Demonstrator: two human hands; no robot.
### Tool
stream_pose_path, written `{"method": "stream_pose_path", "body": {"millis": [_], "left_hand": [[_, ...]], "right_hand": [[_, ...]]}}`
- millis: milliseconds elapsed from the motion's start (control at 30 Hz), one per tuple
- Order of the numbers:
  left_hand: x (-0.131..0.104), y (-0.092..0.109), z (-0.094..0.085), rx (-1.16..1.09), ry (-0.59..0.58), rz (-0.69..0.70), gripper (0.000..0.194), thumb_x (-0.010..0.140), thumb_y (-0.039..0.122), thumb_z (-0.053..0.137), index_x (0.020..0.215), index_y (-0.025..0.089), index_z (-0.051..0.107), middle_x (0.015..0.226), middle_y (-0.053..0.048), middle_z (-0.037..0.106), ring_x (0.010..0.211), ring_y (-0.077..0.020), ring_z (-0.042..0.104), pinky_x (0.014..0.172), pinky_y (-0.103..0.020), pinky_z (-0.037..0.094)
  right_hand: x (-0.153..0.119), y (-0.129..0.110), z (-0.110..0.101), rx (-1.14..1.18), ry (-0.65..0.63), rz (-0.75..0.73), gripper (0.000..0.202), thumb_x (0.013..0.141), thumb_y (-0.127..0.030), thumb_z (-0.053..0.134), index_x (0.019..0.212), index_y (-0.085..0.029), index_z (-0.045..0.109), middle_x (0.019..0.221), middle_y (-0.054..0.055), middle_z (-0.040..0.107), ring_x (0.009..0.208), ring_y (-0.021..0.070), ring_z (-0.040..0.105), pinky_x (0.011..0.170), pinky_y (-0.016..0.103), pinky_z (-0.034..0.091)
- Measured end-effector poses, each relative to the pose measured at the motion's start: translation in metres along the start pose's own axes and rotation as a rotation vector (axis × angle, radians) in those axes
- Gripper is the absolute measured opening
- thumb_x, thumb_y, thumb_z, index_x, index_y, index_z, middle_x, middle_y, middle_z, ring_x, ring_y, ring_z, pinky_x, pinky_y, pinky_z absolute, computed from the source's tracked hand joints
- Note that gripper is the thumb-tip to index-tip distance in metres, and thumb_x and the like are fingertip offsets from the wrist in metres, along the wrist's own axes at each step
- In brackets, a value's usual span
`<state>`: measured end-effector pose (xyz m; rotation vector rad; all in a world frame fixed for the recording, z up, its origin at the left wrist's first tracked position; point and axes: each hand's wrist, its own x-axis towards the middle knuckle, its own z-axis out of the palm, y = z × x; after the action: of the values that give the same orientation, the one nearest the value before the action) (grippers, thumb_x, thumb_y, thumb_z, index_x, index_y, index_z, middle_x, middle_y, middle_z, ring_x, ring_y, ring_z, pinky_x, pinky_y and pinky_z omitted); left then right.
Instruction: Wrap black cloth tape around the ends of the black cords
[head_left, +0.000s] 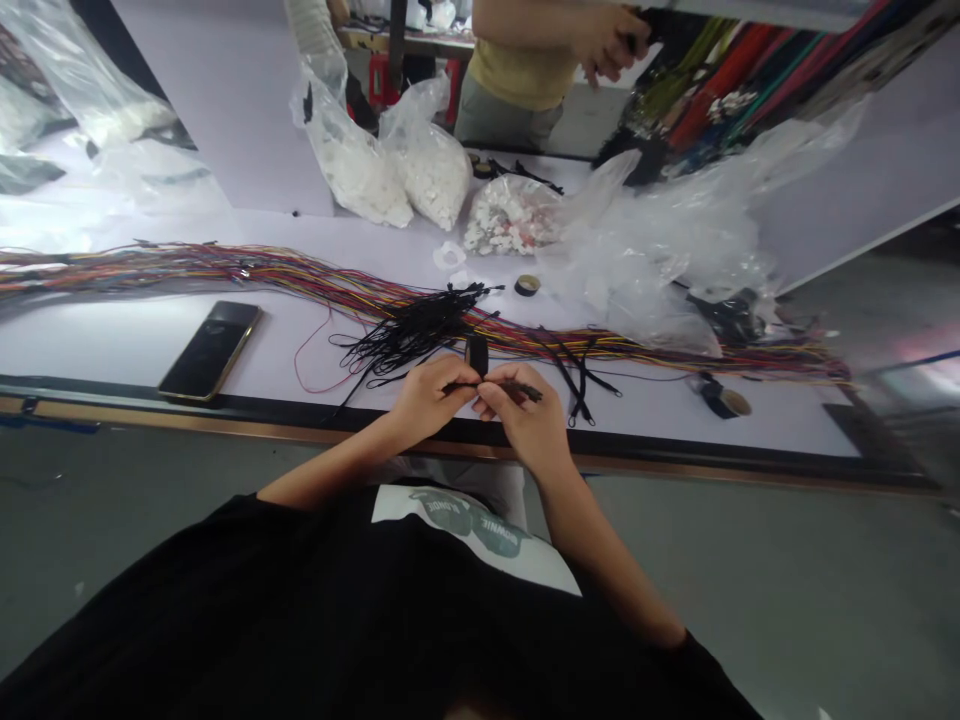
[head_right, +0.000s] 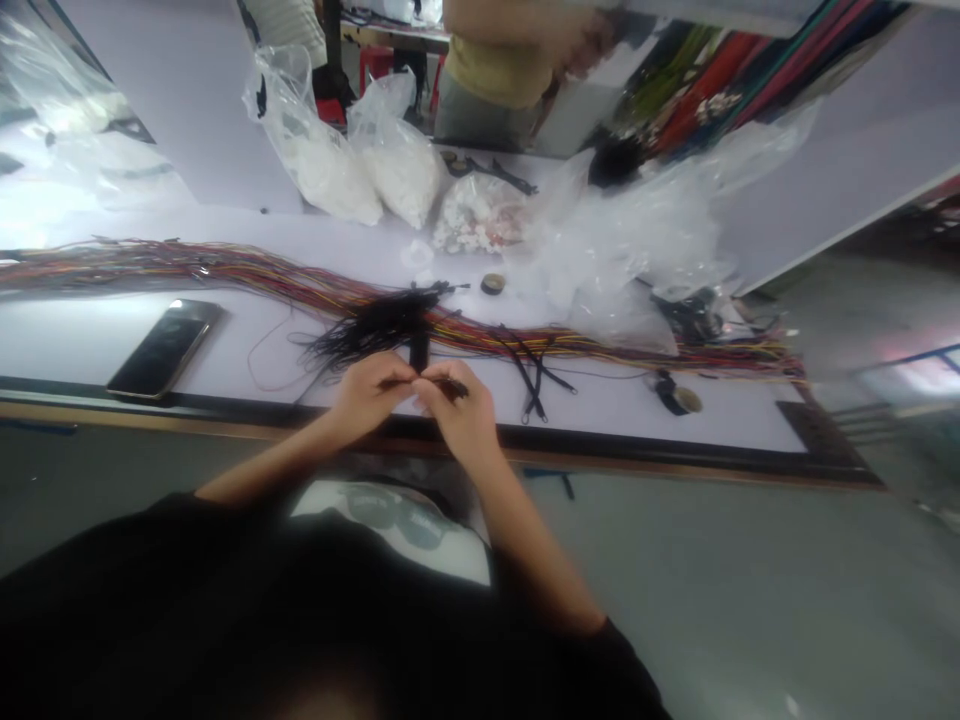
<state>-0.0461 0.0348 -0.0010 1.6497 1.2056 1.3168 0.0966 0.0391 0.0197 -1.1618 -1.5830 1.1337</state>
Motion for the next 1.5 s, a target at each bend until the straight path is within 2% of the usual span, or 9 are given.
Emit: {"method": "stream_pose_path", "body": {"millis": [167,367,533,667,833,1000,1133,1333,1500], "left_hand": [[-0.003,0.003,0.006,-0.419,0.062,-0.237,0.025,0.065,0.027,0.070,0.082,0.018,0.054,0.069,0.003,0.054,0.058,-0.0080,0.050,0.055,-0.022,0.040],[0.007,-0.004,-0.003,-0.833,-0.365,-0.514,0.054,0.056,0.064,0.067,0.075,0.017,0.051,0.058,0.002,0.050,0.045,-0.0071,0.046,0.038,-0.018,0.027],[-0.001,0.003,-0.019,-0.459,-0.251,-0.145,0.059,0.044,0.047,0.082,0.087,0.019,0.053,0.081,-0.001,0.053,0.073,-0.0133,0.053,0.064,-0.025,0.045],[-0.004,0.010,-0.031,-0.089,-0.529,0.093,0.067,0.035,0.045,0.085,0.090,0.020,0.056,0.092,-0.004,0.052,0.081,-0.0180,0.049,0.071,-0.028,0.044],[-0.002,0.006,-0.014,0.026,-0.154,0.020,0.014,0.073,0.029,0.061,0.071,0.019,0.052,0.073,0.000,0.050,0.068,-0.0128,0.045,0.062,-0.024,0.037],[-0.005,0.007,0.004,-0.065,-0.018,-0.049,0.009,0.072,0.017,0.058,0.065,0.018,0.054,0.065,0.001,0.055,0.065,-0.0116,0.048,0.064,-0.025,0.038],[-0.006,0.008,0.007,-0.348,0.086,-0.205,0.017,0.064,0.020,0.067,0.073,0.018,0.052,0.065,0.003,0.053,0.059,-0.0089,0.048,0.056,-0.022,0.039],[0.002,0.004,-0.014,-0.800,-0.491,-0.509,0.031,0.057,0.023,0.069,0.083,0.014,0.056,0.065,-0.002,0.058,0.058,-0.0147,0.058,0.041,-0.021,0.037],[0.004,0.002,-0.017,-0.873,-0.320,-0.375,0.036,0.063,0.040,0.068,0.087,0.015,0.056,0.066,0.000,0.056,0.049,-0.0095,0.052,0.035,-0.018,0.027]], "right_hand": [[-0.001,0.003,-0.006,-0.299,0.166,-0.311,0.014,0.079,-0.030,0.059,0.068,-0.022,0.056,0.075,0.000,0.066,0.072,0.0156,0.062,0.070,0.030,0.048],[-0.008,0.003,0.000,-0.159,0.113,-0.274,0.015,0.080,-0.030,0.058,0.068,-0.022,0.055,0.079,0.001,0.069,0.072,0.0155,0.064,0.065,0.030,0.049],[-0.003,0.014,0.002,0.056,0.203,-0.035,0.020,0.076,-0.036,0.061,0.066,-0.020,0.053,0.053,-0.003,0.059,0.051,0.0129,0.058,0.054,0.027,0.045],[-0.004,0.010,-0.002,-0.046,0.195,-0.007,0.019,0.075,-0.031,0.061,0.062,-0.020,0.053,0.046,-0.006,0.052,0.043,0.0095,0.047,0.048,0.024,0.039],[-0.006,-0.004,-0.007,-0.126,0.150,-0.202,0.019,0.076,-0.034,0.061,0.064,-0.021,0.056,0.070,0.000,0.062,0.055,0.0110,0.052,0.052,0.026,0.042],[-0.003,-0.001,-0.003,-0.152,0.022,-0.189,0.009,0.075,-0.029,0.063,0.073,-0.022,0.058,0.063,-0.003,0.056,0.058,0.0125,0.054,0.055,0.027,0.045],[-0.005,0.003,0.001,-0.231,0.141,-0.382,0.010,0.079,-0.023,0.059,0.069,-0.022,0.057,0.068,-0.001,0.061,0.068,0.0147,0.059,0.066,0.030,0.049],[-0.006,-0.005,0.000,-0.297,0.082,-0.513,0.009,0.080,-0.022,0.057,0.072,-0.024,0.058,0.077,0.001,0.067,0.076,0.0166,0.063,0.073,0.033,0.050],[-0.005,-0.002,0.000,-0.182,0.109,-0.331,0.010,0.077,-0.025,0.060,0.068,-0.022,0.057,0.076,0.001,0.067,0.072,0.0154,0.064,0.067,0.031,0.051]]}}
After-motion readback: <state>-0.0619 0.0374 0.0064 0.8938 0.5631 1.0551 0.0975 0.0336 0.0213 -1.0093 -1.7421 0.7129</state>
